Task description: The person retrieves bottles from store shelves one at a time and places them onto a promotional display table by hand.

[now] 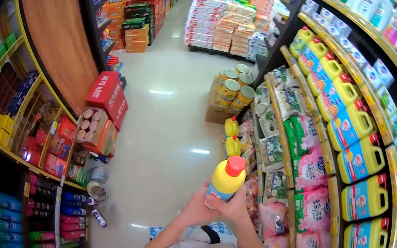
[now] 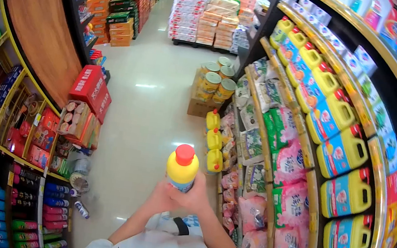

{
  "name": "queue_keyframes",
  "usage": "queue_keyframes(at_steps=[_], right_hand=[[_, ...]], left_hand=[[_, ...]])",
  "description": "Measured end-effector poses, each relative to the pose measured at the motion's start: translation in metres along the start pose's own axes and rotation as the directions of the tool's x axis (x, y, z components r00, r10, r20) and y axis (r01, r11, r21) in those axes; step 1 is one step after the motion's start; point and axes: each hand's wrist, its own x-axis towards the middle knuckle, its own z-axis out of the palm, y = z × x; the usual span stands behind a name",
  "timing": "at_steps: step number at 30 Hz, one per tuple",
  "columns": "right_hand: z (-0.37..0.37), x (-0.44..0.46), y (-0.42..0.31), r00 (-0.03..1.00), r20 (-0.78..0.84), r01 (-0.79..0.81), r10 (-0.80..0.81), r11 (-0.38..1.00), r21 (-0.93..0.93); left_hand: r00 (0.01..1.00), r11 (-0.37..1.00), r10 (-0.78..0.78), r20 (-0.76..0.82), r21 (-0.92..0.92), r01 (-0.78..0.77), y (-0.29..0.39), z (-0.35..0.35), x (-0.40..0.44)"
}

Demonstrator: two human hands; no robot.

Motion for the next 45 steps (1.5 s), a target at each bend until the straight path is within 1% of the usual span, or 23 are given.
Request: queue_keyframes(at_steps=[2, 5, 7, 9, 11, 13, 17, 19, 20, 22, 23, 25, 26, 28, 30, 32, 33, 35, 36, 38, 39, 42, 45], right_hand=[[0.01, 0.029, 0.009, 0.999, 0.013, -0.044, 0.042, 0.994, 0.103], [0.019, 0.069, 0.039, 0.997, 0.071, -0.005, -0.002, 0.996, 0.092], [0.025, 0.101, 0.047, 0.996, 0.088, -0.026, 0.014, 0.99, 0.138], [0.026, 0.134, 0.055, 0.994, 0.106, -0.038, 0.019, 0.983, 0.179], [0.023, 0.172, 0.064, 0.987, 0.163, -0.026, 0.001, 0.989, 0.147], [0.022, 0.212, 0.071, 0.983, 0.181, -0.016, -0.016, 0.985, 0.173], [0.013, 0.296, 0.082, 0.975, 0.219, -0.03, -0.017, 0.978, 0.208], [0.01, 0.337, 0.078, 0.976, 0.208, 0.018, -0.057, 0.982, 0.186], [0.006, 0.359, 0.08, 0.975, 0.208, 0.047, -0.079, 0.987, 0.155], [0.003, 0.4, 0.095, 0.971, 0.212, 0.073, -0.11, 0.982, 0.172], [0.004, 0.413, 0.106, 0.972, 0.207, 0.076, -0.116, 0.978, 0.193], [0.006, 0.445, 0.12, 0.972, 0.228, 0.005, -0.054, 0.978, 0.21], [0.008, 0.458, 0.125, 0.967, 0.252, -0.033, -0.024, 0.976, 0.217], [0.014, 0.488, 0.137, 0.956, 0.292, -0.012, -0.035, 0.987, 0.159], [0.025, 0.514, 0.145, 0.963, 0.268, 0.011, -0.038, 0.995, 0.101], [0.034, 0.546, 0.154, 0.96, 0.278, 0.01, -0.039, 0.995, 0.103], [0.04, 0.562, 0.161, 0.963, 0.269, -0.014, -0.022, 0.991, 0.134], [0.051, 0.599, 0.167, 0.97, 0.24, -0.018, -0.021, 0.987, 0.159], [0.057, 0.616, 0.166, 0.973, 0.229, -0.026, -0.008, 0.989, 0.147], [0.065, 0.649, 0.164, 0.974, 0.226, -0.02, -0.007, 0.993, 0.116], [0.07, 0.666, 0.165, 0.976, 0.218, -0.015, -0.008, 0.994, 0.104], [0.095, 0.722, 0.184, 0.973, 0.225, 0.023, -0.048, 0.993, 0.112], [0.12, 0.76, 0.207, 0.97, 0.239, -0.007, -0.031, 0.988, 0.155]], left_hand=[[1.0, 0.999, -0.002, -0.029, 0.032, 0.003, -0.002, -0.021, 0.017], [0.996, 0.999, -0.047, -0.077, -0.017, 0.046, -0.019, -0.048, 0.042], [0.988, 0.997, -0.07, -0.141, -0.04, 0.065, -0.029, -0.066, 0.063], [0.985, 0.998, -0.064, -0.161, -0.025, 0.061, -0.038, -0.081, 0.089], [0.982, 0.999, -0.043, -0.186, -0.001, 0.043, -0.044, -0.098, 0.121], [0.975, 0.997, -0.063, -0.213, -0.058, 0.052, -0.048, -0.114, 0.153], [0.969, 0.999, -0.038, -0.246, 0.007, 0.041, -0.058, -0.152, 0.226], [0.958, 1.0, -0.026, -0.286, -0.011, 0.024, -0.05, -0.169, 0.265], [0.957, 1.0, -0.004, -0.289, -0.002, 0.004, -0.05, -0.178, 0.288], [0.966, 0.997, 0.064, -0.251, 0.05, -0.053, -0.059, -0.196, 0.322], [0.965, 0.998, 0.05, -0.258, 0.045, -0.04, -0.067, -0.204, 0.338], [0.953, 0.994, -0.09, -0.291, -0.085, 0.068, -0.08, -0.217, 0.357], [0.947, 0.99, -0.122, -0.297, -0.104, 0.094, -0.082, -0.222, 0.358], [0.955, 0.999, -0.013, -0.296, 0.035, 0.024, -0.077, -0.247, 0.386], [0.937, 0.998, 0.01, -0.348, 0.059, 0.012, -0.079, -0.271, 0.413], [0.966, 0.99, -0.01, -0.257, 0.131, 0.045, -0.085, -0.3, 0.434], [0.968, 0.99, -0.009, -0.25, 0.131, 0.043, -0.089, -0.313, 0.445], [0.965, 1.0, 0.007, -0.264, 0.007, -0.005, -0.095, -0.341, 0.474], [0.968, 1.0, 0.015, -0.249, 0.003, -0.015, -0.096, -0.357, 0.487], [0.979, 0.993, -0.011, -0.201, 0.111, 0.034, -0.093, -0.386, 0.516], [0.978, 0.994, 0.015, -0.21, 0.113, 0.009, -0.088, -0.401, 0.53], [0.974, 0.997, -0.018, -0.225, 0.069, 0.035, -0.073, -0.448, 0.562], [0.963, 0.995, -0.058, -0.265, 0.062, 0.077, -0.084, -0.489, 0.583]])
